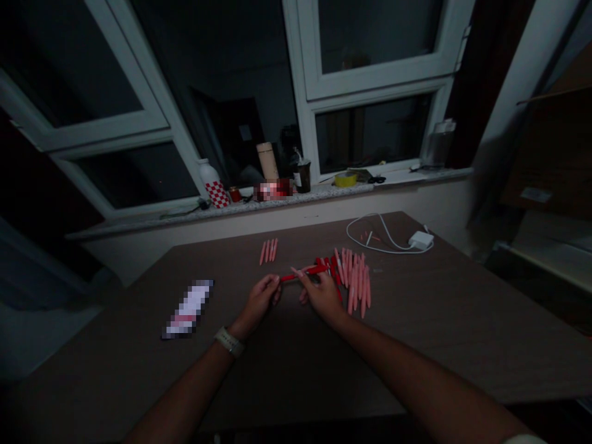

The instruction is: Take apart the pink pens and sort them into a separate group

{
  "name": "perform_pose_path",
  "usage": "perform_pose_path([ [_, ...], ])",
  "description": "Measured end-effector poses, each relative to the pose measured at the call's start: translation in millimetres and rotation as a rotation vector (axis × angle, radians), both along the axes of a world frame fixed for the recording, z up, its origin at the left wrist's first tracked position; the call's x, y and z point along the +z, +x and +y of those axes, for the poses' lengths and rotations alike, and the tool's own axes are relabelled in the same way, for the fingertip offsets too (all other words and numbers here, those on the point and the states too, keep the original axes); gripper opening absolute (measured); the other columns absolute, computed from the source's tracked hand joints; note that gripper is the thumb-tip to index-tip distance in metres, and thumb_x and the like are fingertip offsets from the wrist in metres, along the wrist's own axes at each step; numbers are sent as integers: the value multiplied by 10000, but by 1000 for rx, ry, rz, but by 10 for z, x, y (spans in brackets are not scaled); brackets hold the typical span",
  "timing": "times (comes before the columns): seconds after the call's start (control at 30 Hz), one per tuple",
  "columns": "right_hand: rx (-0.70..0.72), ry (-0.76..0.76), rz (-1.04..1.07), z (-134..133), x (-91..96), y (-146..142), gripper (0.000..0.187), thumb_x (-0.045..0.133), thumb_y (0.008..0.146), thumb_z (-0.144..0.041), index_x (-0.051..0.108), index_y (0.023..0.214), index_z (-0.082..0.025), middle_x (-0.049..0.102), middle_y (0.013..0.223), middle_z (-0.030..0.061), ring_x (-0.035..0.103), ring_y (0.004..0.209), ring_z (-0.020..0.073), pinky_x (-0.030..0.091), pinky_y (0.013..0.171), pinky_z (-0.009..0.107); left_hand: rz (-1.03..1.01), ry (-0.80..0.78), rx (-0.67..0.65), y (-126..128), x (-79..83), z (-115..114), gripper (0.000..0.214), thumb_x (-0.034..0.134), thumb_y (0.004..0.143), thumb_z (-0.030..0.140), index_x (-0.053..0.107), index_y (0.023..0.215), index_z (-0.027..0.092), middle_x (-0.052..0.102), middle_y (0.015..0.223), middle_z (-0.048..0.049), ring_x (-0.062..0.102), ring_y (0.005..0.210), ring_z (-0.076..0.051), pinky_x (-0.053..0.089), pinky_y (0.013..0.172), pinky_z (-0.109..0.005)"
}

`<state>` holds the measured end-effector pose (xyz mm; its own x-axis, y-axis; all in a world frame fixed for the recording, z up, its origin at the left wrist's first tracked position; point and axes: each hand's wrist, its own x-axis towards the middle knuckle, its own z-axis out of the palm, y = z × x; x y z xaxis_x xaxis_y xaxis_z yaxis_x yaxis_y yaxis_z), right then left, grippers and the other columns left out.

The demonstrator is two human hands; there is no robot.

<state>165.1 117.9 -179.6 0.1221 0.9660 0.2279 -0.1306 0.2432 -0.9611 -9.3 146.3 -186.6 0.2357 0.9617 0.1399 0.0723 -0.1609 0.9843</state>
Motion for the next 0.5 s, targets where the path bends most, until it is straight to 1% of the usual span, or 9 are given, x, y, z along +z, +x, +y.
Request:
perform_pose_path([
  [0.1,1,1,8,-1,3,4,467,645,759,-589,589,926,-157,566,484,-43,531,361,124,394,367,211,-36,-1,-26,-2,4,-10,366,643,789,503,552,910,170,482,604,57,423,509,-83,299,477,-197],
  [0.23,12,-19,-7,16,-28,8,481,638,761,-600,601,924,-149,597,524,-28,531,355,116,377,354,206,-7,11,4,3,15,-18,335,613,814,492,520,835,171,461,565,65,398,490,-77,290,478,-195],
  [0.33,18,-11,-15,34,-61,7,473,627,770,-604,611,890,-147,570,479,-36,542,361,123,377,357,202,-8,11,19,7,11,-14,356,602,811,518,493,791,179,453,546,69,389,480,-74,285,478,-193],
  [0.43,25,-27,-24,44,-78,6,474,613,773,-617,610,840,-147,555,454,-36,547,363,128,372,353,201,-24,-2,8,4,-10,1,377,597,802,543,481,771,186,450,544,69,384,472,-75,282,471,-194],
  [0.5,32,-29,-20,44,-77,6,476,612,772,-617,609,851,-147,568,467,-33,546,364,126,373,354,200,-33,-6,-8,-2,-30,17,381,582,810,550,483,759,186,454,553,64,391,471,-77,291,471,-197],
])
